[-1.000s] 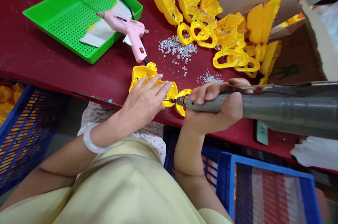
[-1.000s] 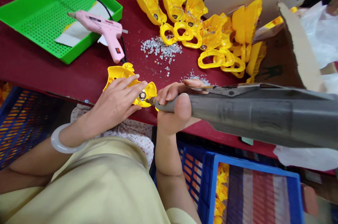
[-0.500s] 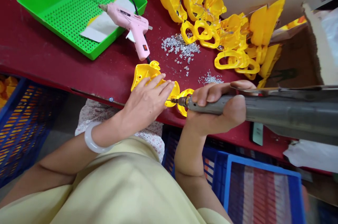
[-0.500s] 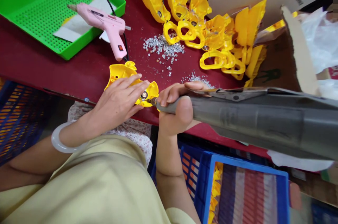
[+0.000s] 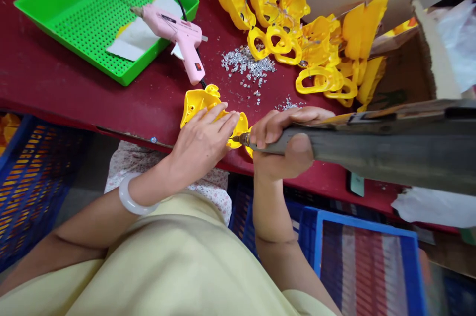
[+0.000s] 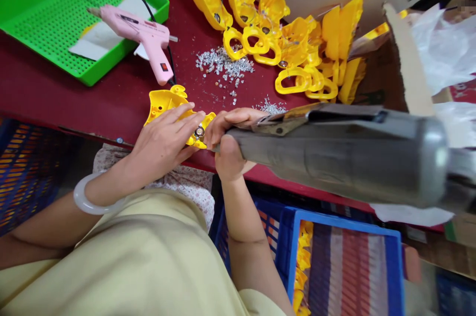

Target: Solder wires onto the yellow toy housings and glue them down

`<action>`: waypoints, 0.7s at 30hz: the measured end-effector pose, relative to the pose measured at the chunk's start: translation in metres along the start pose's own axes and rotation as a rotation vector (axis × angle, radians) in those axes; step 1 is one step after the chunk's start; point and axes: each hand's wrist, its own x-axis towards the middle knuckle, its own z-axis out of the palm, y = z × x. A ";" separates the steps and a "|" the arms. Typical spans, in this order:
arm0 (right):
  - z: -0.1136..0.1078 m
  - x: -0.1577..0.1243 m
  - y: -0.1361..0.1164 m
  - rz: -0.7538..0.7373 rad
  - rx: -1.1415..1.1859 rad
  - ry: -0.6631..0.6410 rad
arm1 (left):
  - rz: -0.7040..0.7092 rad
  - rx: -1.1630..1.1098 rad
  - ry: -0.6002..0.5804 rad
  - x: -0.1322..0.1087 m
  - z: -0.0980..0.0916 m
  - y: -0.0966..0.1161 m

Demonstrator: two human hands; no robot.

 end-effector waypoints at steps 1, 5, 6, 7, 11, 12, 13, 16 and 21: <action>0.000 -0.001 0.000 0.008 -0.003 0.010 | -0.001 0.007 -0.001 0.000 0.000 0.000; -0.003 0.001 -0.007 0.072 -0.007 0.083 | 0.004 0.058 -0.015 0.001 0.000 0.002; -0.006 0.003 -0.010 0.055 -0.011 0.114 | 0.004 0.069 -0.019 0.002 0.000 0.002; -0.010 0.005 -0.014 0.026 -0.019 0.153 | 0.003 0.077 -0.024 0.002 0.000 0.002; -0.027 0.014 -0.036 -0.063 -0.026 0.243 | 0.029 0.070 -0.031 -0.001 -0.001 0.001; -0.030 0.015 -0.041 -0.068 -0.020 0.251 | 0.043 0.065 -0.016 -0.003 -0.002 0.001; -0.033 0.014 -0.046 -0.070 -0.016 0.257 | 0.061 0.061 0.008 -0.004 -0.004 0.002; -0.037 0.010 -0.057 -0.060 -0.011 0.246 | 0.126 0.047 0.098 -0.008 -0.010 0.008; -0.033 0.001 -0.080 0.080 0.034 0.229 | 0.196 -0.026 0.114 -0.014 -0.012 0.029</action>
